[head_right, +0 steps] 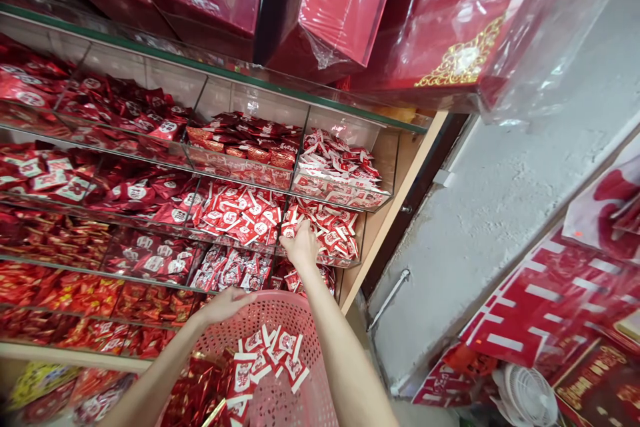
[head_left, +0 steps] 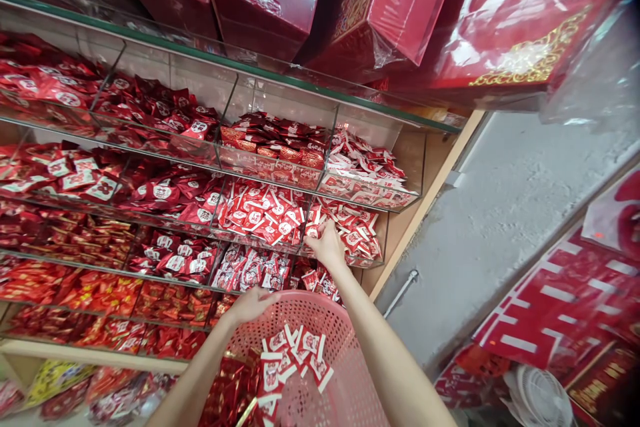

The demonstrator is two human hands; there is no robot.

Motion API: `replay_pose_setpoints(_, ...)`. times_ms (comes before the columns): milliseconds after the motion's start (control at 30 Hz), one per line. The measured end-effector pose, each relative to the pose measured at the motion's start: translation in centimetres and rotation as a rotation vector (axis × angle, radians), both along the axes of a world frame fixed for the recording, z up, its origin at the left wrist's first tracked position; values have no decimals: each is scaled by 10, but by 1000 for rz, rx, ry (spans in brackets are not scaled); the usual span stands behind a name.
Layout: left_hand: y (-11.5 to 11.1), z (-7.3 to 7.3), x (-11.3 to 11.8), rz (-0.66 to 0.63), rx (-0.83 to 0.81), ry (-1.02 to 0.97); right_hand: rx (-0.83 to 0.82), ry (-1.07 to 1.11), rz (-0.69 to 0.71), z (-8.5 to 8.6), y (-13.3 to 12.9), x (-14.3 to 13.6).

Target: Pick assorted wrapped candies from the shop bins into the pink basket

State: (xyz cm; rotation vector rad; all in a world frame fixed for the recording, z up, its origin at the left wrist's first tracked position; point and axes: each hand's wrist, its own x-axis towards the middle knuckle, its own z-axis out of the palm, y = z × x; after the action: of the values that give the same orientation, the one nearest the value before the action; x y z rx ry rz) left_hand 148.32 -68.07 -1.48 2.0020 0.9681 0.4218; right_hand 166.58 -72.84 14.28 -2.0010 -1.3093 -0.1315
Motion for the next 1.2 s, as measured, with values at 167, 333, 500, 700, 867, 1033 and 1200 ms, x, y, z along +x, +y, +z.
replay_pose_setpoints(167,-1,2,-4,8,82,-16,78,70,27,-4,0,7)
replay_pose_setpoints(333,-2,7,-10,30,88,7,289,444,313,-9,-4,27)
replay_pose_setpoints(500,0,7,-8,38,67,15,387,1034,456,-5,-19,44)
replay_pose_setpoints(700,3,5,-4,16,38,24,374,1415,750,1,-51,49)
replay_pose_setpoints(867,2,9,-3,11,48,22,356,1572,830,-10,-69,39)
replay_pose_setpoints(1033,2,8,-2,14,46,40,354,1773,866,-23,-80,33)
replay_pose_setpoints(1200,3,4,-2,13,49,33,167,1873,797,-57,-101,14)
